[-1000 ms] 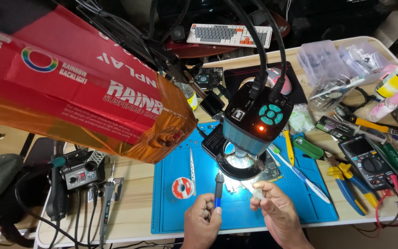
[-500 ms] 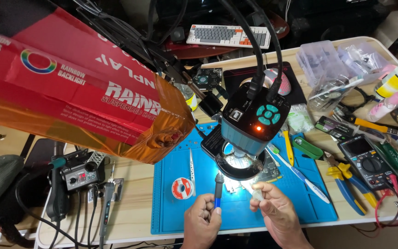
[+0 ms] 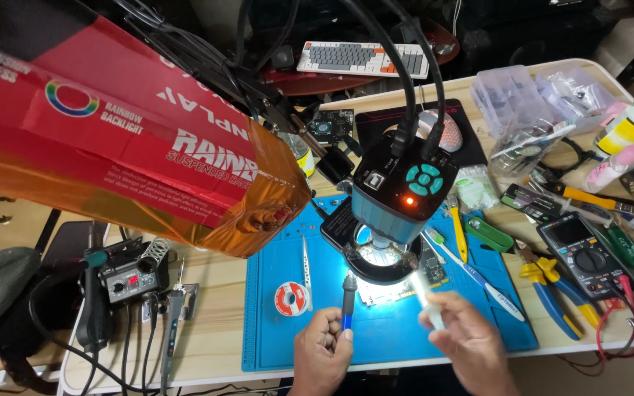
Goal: Repairing a circuit board by soldering components and using a heat gun for desoldering or reflowing, while monitoring the work through a digital microscope.
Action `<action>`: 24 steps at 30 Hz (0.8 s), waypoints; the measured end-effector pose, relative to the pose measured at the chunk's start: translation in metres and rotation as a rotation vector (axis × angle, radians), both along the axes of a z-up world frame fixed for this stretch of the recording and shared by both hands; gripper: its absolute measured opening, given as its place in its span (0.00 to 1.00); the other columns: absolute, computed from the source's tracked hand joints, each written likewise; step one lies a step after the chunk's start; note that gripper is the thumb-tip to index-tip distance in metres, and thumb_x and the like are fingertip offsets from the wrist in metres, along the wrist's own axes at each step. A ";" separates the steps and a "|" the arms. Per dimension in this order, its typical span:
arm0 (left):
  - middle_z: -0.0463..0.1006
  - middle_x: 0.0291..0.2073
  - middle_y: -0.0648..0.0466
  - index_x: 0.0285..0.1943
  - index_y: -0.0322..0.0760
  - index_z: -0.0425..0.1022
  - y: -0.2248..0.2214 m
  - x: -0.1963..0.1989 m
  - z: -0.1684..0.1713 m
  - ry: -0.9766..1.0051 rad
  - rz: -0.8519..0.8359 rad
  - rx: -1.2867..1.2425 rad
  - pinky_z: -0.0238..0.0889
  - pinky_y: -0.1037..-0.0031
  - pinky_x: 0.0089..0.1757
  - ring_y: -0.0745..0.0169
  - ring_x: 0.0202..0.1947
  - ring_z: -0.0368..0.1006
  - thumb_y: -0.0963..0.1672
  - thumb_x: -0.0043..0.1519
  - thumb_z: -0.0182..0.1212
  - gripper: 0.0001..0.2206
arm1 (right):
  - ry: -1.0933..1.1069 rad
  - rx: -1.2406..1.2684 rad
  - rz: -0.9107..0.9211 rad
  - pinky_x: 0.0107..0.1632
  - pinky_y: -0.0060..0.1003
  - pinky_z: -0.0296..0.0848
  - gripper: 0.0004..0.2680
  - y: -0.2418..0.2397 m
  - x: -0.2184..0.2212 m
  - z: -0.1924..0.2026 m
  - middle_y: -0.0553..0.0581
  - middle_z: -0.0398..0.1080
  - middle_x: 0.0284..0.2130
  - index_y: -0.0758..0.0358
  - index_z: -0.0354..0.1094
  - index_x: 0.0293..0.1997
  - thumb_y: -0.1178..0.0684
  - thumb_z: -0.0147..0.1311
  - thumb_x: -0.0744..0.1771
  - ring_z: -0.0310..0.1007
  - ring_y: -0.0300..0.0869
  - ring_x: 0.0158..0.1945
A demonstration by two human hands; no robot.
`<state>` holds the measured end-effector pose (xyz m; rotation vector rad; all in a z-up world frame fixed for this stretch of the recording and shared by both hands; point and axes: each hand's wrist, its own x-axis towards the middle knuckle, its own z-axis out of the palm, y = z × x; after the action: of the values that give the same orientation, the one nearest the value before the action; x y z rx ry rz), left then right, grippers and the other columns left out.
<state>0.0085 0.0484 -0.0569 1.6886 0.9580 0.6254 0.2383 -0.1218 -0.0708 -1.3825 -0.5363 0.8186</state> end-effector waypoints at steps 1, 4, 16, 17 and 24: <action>0.70 0.23 0.63 0.53 0.39 0.84 0.000 0.000 -0.001 0.001 -0.002 -0.003 0.58 0.75 0.24 0.76 0.19 0.60 0.42 0.64 0.67 0.09 | 0.001 -0.003 -0.002 0.63 0.52 0.84 0.25 0.001 0.013 0.008 0.64 0.82 0.49 0.62 0.77 0.64 0.41 0.67 0.62 0.88 0.54 0.55; 0.71 0.24 0.63 0.53 0.38 0.84 -0.001 -0.001 0.000 -0.024 -0.008 -0.012 0.59 0.76 0.24 0.76 0.19 0.61 0.41 0.64 0.68 0.09 | -1.012 -0.182 -0.033 0.48 0.39 0.81 0.19 0.006 0.049 0.032 0.50 0.80 0.50 0.48 0.78 0.61 0.40 0.67 0.65 0.82 0.42 0.51; 0.73 0.26 0.63 0.52 0.38 0.85 -0.032 -0.008 0.019 -0.095 -0.062 -0.124 0.57 0.77 0.25 0.78 0.21 0.61 0.41 0.63 0.68 0.10 | -1.623 -0.417 -0.057 0.60 0.54 0.75 0.19 -0.001 0.095 0.054 0.56 0.71 0.55 0.53 0.75 0.70 0.49 0.67 0.69 0.72 0.56 0.59; 0.74 0.27 0.63 0.52 0.38 0.85 -0.035 -0.007 0.022 -0.115 -0.085 -0.118 0.57 0.78 0.26 0.77 0.22 0.61 0.41 0.63 0.68 0.09 | -1.631 -0.424 -0.069 0.59 0.54 0.75 0.19 -0.002 0.093 0.054 0.56 0.71 0.54 0.54 0.76 0.70 0.48 0.67 0.69 0.72 0.56 0.58; 0.79 0.29 0.63 0.54 0.39 0.85 -0.062 0.003 0.005 -0.099 -0.090 -0.287 0.64 0.79 0.30 0.78 0.25 0.67 0.43 0.60 0.75 0.14 | -1.690 -0.527 -0.089 0.54 0.56 0.74 0.25 -0.008 0.089 0.048 0.57 0.73 0.60 0.50 0.75 0.75 0.38 0.67 0.68 0.73 0.61 0.58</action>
<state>0.0118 -0.0134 -0.0517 1.4242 0.8526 0.4817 0.3274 -0.1295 -0.0229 -2.3887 -1.5568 -0.5675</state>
